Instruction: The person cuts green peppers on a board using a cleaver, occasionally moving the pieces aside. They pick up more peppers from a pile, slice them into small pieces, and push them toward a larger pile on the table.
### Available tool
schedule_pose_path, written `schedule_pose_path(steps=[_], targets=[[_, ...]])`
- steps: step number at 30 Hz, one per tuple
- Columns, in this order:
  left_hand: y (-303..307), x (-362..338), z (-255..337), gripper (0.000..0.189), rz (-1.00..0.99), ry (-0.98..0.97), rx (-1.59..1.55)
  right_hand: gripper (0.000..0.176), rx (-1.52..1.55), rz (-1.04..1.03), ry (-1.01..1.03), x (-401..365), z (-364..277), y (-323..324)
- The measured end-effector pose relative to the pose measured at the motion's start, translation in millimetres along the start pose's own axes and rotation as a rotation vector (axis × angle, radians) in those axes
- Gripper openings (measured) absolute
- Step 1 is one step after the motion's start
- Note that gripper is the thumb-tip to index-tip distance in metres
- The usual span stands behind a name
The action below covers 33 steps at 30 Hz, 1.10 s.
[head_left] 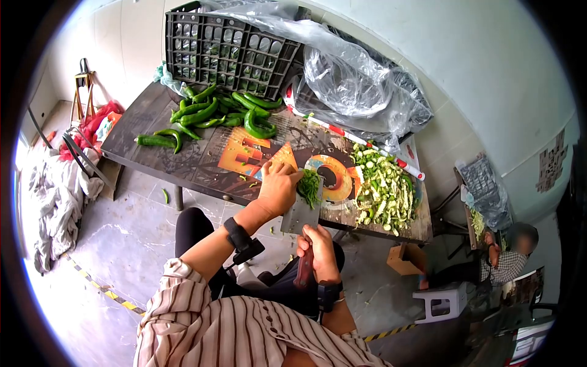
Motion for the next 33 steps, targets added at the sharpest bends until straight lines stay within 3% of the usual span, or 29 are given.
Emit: schedule_pose_path(steps=[6,14,27,33], targets=[[41.8,-9.3,-20.9,0.035,0.120,0.040,-0.056,0.011,0.015,0.009,0.012,-3.5,-1.4,-5.1],[86.5,-30.8,-85.5,0.026,0.382,0.149,0.102,0.011,-0.011,-0.004,0.023,-2.7,2.1,-2.2],[93.8,-37.2,-92.8,0.027,0.371,0.222,0.131,0.015,0.035,-0.046,-0.028,-19.7,-14.7,3.2],[95.1,-35.7,-90.1,0.028,0.395,0.207,0.125,0.020,-0.049,0.055,0.065,-30.9,-91.0,8.3]])
Point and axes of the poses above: each hand's wrist, its own x-axis towards the middle knuckle, its own y-axis out of the back of the hand, z = x × y, the point moved 1 cm from there along x, towards the middle knuckle, and after that the axes turned 2 degrees about -y, right-handed, at the moved point
